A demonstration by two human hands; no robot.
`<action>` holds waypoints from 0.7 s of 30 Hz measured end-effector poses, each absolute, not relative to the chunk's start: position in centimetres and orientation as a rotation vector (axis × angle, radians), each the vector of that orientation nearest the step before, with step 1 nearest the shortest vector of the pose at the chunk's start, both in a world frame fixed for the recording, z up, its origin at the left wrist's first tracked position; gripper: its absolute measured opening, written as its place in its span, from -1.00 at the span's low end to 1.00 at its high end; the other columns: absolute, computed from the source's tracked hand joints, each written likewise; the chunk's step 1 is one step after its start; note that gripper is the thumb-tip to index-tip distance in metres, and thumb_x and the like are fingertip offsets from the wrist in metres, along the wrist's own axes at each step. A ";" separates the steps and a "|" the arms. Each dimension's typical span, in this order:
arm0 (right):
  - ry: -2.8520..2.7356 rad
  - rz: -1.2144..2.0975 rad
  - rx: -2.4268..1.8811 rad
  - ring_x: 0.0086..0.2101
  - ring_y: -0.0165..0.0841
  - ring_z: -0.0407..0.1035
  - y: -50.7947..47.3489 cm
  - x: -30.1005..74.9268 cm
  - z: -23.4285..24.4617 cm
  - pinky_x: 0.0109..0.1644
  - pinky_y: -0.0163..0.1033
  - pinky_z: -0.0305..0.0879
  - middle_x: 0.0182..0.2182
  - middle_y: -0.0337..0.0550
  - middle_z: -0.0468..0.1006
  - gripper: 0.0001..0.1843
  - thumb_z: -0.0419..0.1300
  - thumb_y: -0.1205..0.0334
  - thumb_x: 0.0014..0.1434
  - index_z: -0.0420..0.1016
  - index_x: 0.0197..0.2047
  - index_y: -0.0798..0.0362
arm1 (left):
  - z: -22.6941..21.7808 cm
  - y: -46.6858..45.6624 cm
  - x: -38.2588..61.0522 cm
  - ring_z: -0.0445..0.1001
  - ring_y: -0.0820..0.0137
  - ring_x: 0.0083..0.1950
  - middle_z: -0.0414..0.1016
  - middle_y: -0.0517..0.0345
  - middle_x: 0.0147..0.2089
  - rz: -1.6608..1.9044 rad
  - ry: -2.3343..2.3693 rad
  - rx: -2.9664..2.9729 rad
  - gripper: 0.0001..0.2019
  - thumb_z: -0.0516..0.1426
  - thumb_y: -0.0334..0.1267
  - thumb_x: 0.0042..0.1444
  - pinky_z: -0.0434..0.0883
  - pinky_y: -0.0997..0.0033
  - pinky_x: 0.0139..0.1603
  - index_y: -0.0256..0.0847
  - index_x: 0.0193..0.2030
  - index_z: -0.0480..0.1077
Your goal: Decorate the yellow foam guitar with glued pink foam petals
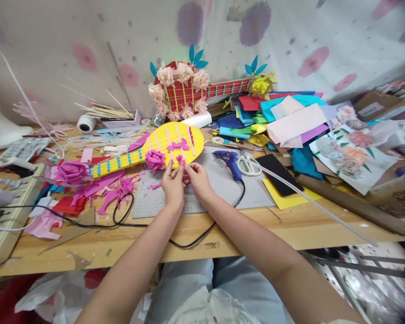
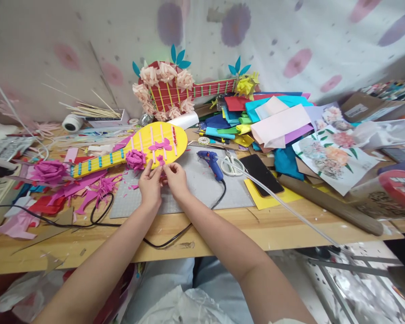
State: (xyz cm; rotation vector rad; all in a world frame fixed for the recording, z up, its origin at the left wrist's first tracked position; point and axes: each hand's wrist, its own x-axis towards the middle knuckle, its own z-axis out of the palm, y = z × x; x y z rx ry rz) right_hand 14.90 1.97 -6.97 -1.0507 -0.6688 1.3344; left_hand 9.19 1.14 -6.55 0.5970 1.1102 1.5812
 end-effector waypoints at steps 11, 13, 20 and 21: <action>-1.040 1.313 -0.978 -0.53 -0.50 0.34 2.2 18.2 -5.1 -0.42 -0.33 0.38 -0.56 -0.35 0.39 -0.61 0.33 -0.04 -0.18 0.29 -0.48 0.05 | -5.4 1.7 8.0 0.39 0.60 -0.51 0.47 0.21 -0.33 1.590 1.049 0.711 -0.43 0.32 -0.34 -0.24 0.30 0.63 -0.56 -0.20 -0.02 0.27; -1.117 1.324 -0.976 -0.53 -0.50 0.36 2.0 19.1 -5.1 -0.41 -0.33 0.36 -0.57 -0.34 0.42 -0.60 0.33 -0.05 -0.17 0.29 -0.49 0.05 | -5.6 1.5 7.9 0.35 0.62 -0.57 0.44 0.26 -0.35 1.565 1.024 0.733 -0.43 0.31 -0.31 -0.25 0.30 0.61 -0.57 -0.19 -0.06 0.21; -1.248 1.438 -0.969 -0.54 -0.46 0.37 2.3 20.4 -5.5 -0.42 -0.30 0.34 -0.59 -0.31 0.44 -0.61 0.33 -0.06 -0.14 0.31 -0.46 0.06 | -5.7 1.1 8.3 0.33 0.58 -0.63 0.43 0.30 -0.41 1.472 0.985 0.775 -0.37 0.33 -0.25 -0.30 0.29 0.55 -0.59 -0.17 -0.07 0.12; -1.242 1.442 -0.966 -0.53 -0.46 0.37 2.3 20.4 -5.4 -0.41 -0.30 0.34 -0.58 -0.31 0.45 -0.61 0.33 -0.04 -0.14 0.32 -0.45 0.06 | -5.6 1.2 8.4 0.34 0.57 -0.62 0.43 0.30 -0.42 1.483 0.987 0.780 -0.36 0.33 -0.25 -0.31 0.28 0.56 -0.59 -0.17 -0.07 0.12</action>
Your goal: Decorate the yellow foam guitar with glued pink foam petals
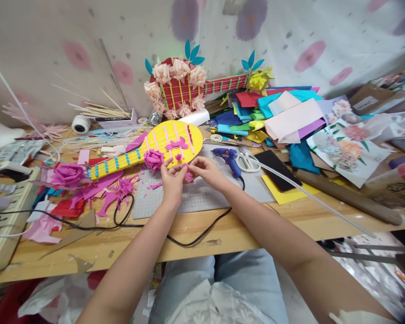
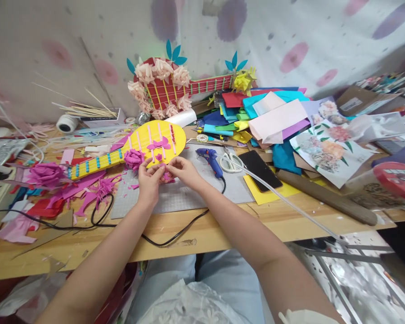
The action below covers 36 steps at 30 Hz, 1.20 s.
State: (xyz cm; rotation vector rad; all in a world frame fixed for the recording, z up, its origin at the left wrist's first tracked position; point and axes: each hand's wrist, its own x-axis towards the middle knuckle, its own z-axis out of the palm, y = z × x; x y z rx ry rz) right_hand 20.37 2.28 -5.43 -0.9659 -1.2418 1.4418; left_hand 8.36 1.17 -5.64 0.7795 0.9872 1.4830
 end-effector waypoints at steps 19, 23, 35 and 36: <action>-1.044 1.280 -1.330 -0.62 -0.51 0.28 5.3 20.8 -4.0 -0.56 -0.38 0.28 -0.66 -0.29 0.43 -0.83 0.35 0.33 -0.22 0.41 -0.55 0.10 | -5.7 3.3 5.2 0.39 0.50 -0.27 0.36 0.07 -0.14 1.872 1.398 1.458 -0.57 0.17 -0.31 -0.04 0.36 0.48 -0.24 -0.18 0.00 0.15; -1.288 1.183 -1.519 -0.65 -0.46 0.29 7.0 20.2 -3.5 -0.56 -0.31 0.29 -0.71 -0.26 0.42 -0.86 0.28 0.45 -0.19 0.40 -0.61 0.09 | -5.7 4.2 3.6 0.39 0.43 -0.21 0.34 0.03 -0.13 1.961 1.524 1.500 -0.61 0.10 -0.33 -0.01 0.37 0.41 -0.17 -0.22 -0.02 0.14; -1.516 0.990 -1.510 -0.55 -0.46 0.32 7.5 19.9 -3.9 -0.42 -0.31 0.28 -0.60 -0.30 0.44 -0.91 0.21 0.41 -0.16 0.41 -0.51 0.05 | -6.5 4.0 3.7 0.40 0.45 -0.21 0.35 0.05 -0.16 1.926 1.542 1.531 -0.66 0.07 -0.39 -0.02 0.39 0.41 -0.16 -0.23 -0.06 0.16; -1.531 0.971 -1.525 -0.53 -0.45 0.32 7.5 19.9 -3.9 -0.41 -0.31 0.28 -0.59 -0.30 0.44 -0.90 0.21 0.41 -0.16 0.41 -0.50 0.05 | -6.5 4.1 3.6 0.40 0.45 -0.21 0.35 0.05 -0.16 1.933 1.543 1.527 -0.66 0.07 -0.39 -0.02 0.39 0.42 -0.16 -0.23 -0.06 0.17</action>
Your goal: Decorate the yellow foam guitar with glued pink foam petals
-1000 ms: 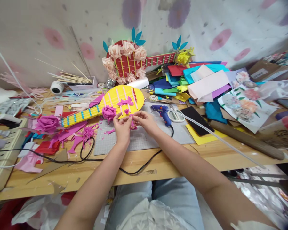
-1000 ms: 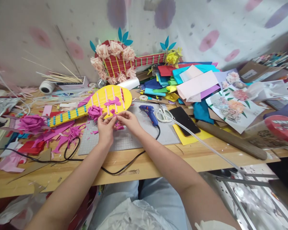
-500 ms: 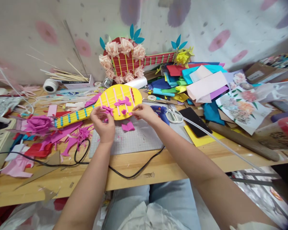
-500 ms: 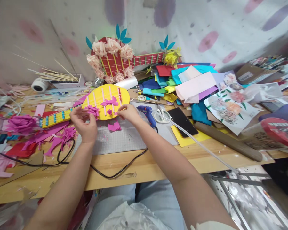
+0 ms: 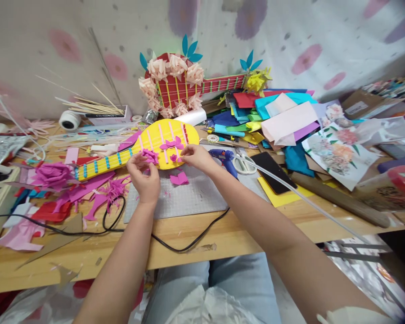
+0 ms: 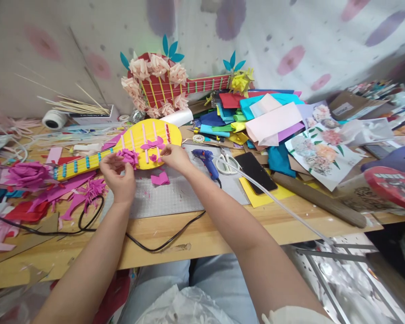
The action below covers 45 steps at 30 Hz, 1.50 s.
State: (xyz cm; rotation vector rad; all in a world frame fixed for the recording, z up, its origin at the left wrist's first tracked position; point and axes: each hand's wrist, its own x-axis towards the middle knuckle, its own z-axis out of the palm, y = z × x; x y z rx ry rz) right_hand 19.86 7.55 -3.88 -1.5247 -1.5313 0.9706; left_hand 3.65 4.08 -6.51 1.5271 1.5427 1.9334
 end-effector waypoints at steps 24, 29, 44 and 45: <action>-1.711 0.800 -1.824 -0.35 -0.37 0.34 8.6 18.9 -3.0 -0.32 -0.30 0.17 -0.39 -0.25 0.48 -0.79 0.27 0.23 -0.13 0.31 -0.41 0.03 | -6.9 4.3 3.4 0.42 0.45 -0.19 0.37 0.04 -0.15 1.920 1.597 1.510 -0.65 0.05 -0.40 -0.02 0.39 0.42 -0.16 -0.23 -0.04 0.17; -1.670 0.842 -1.776 -0.38 -0.36 0.36 8.4 18.9 -2.9 -0.30 -0.27 0.21 -0.45 -0.24 0.48 -0.80 0.27 0.22 -0.11 0.31 -0.43 0.03 | -7.0 4.4 3.3 0.42 0.46 -0.20 0.36 0.06 -0.17 1.926 1.589 1.517 -0.65 0.05 -0.41 -0.04 0.39 0.43 -0.16 -0.23 -0.06 0.17; -1.990 0.470 -1.400 -0.18 -0.32 0.34 6.6 19.9 -4.1 -0.15 -0.23 0.22 -0.24 -0.23 0.53 -0.68 0.08 0.45 -0.02 0.29 -0.16 -0.01 | -7.1 4.5 3.2 0.41 0.46 -0.26 0.36 0.07 -0.19 1.947 1.589 1.514 -0.67 0.04 -0.43 -0.05 0.39 0.42 -0.20 -0.25 -0.08 0.19; -2.008 0.442 -1.380 -0.17 -0.31 0.32 6.6 19.8 -4.3 -0.13 -0.21 0.22 -0.23 -0.22 0.52 -0.68 0.08 0.44 -0.01 0.28 -0.14 0.00 | -7.2 4.5 3.2 0.40 0.46 -0.27 0.36 0.07 -0.19 1.956 1.581 1.520 -0.67 0.04 -0.43 -0.05 0.39 0.42 -0.21 -0.25 -0.08 0.19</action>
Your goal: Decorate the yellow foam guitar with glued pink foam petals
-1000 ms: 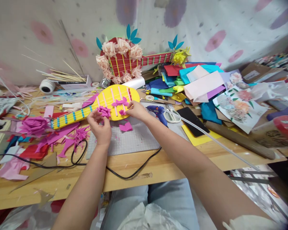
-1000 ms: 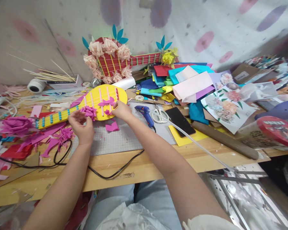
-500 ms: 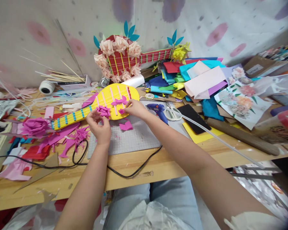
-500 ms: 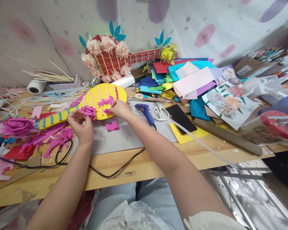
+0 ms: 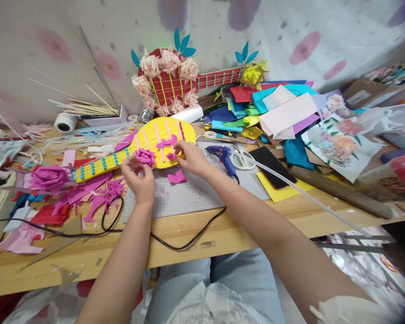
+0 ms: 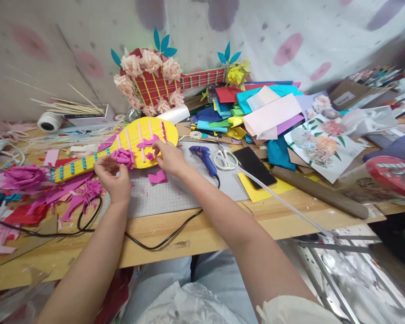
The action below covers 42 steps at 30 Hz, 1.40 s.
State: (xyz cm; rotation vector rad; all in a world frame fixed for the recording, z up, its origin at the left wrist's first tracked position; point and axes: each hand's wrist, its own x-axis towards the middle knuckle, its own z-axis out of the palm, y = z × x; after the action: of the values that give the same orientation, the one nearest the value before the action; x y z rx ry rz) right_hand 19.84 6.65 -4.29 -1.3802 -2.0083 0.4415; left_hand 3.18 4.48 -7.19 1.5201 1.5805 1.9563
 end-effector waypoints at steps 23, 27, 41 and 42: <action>-2.114 0.285 -1.199 -0.07 -0.26 0.28 7.6 19.2 -4.6 -0.07 -0.08 0.34 0.02 0.00 0.29 -0.44 0.08 0.46 -0.01 0.10 0.08 0.05 | -7.5 4.5 3.0 0.37 0.46 -0.28 0.33 0.05 -0.17 1.961 1.599 1.530 -0.66 0.04 -0.42 -0.05 0.39 0.41 -0.23 -0.24 -0.07 0.17; -2.112 0.313 -1.194 -0.06 -0.26 0.28 7.5 19.4 -4.8 -0.11 -0.11 0.38 0.04 0.03 0.20 -0.42 0.07 0.45 0.01 0.06 0.12 0.03 | -7.5 4.4 3.0 0.36 0.46 -0.29 0.33 0.04 -0.17 1.955 1.612 1.530 -0.66 0.04 -0.41 -0.03 0.38 0.42 -0.25 -0.24 -0.06 0.18; -2.140 0.237 -1.185 0.01 -0.26 0.23 7.7 18.7 -5.3 0.02 -0.07 0.34 0.03 0.02 0.14 -0.36 -0.01 0.52 0.01 0.02 0.18 0.01 | -7.5 4.5 2.9 0.36 0.48 -0.28 0.32 0.05 -0.15 1.939 1.652 1.532 -0.67 0.04 -0.43 -0.04 0.38 0.45 -0.27 -0.22 -0.08 0.18; -2.157 0.231 -1.183 0.04 -0.26 0.21 7.8 18.7 -5.3 0.05 -0.06 0.31 0.04 0.01 0.13 -0.34 -0.01 0.52 0.00 0.01 0.18 0.01 | -7.5 4.5 2.9 0.36 0.48 -0.28 0.32 0.05 -0.16 1.937 1.651 1.533 -0.68 0.03 -0.43 -0.04 0.38 0.45 -0.27 -0.22 -0.08 0.18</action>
State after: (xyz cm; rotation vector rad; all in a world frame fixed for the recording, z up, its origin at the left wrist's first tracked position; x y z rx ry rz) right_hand 18.71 7.77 -5.28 -1.1829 -2.1567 0.2312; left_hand 2.94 4.53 -7.47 1.5329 1.6511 1.9371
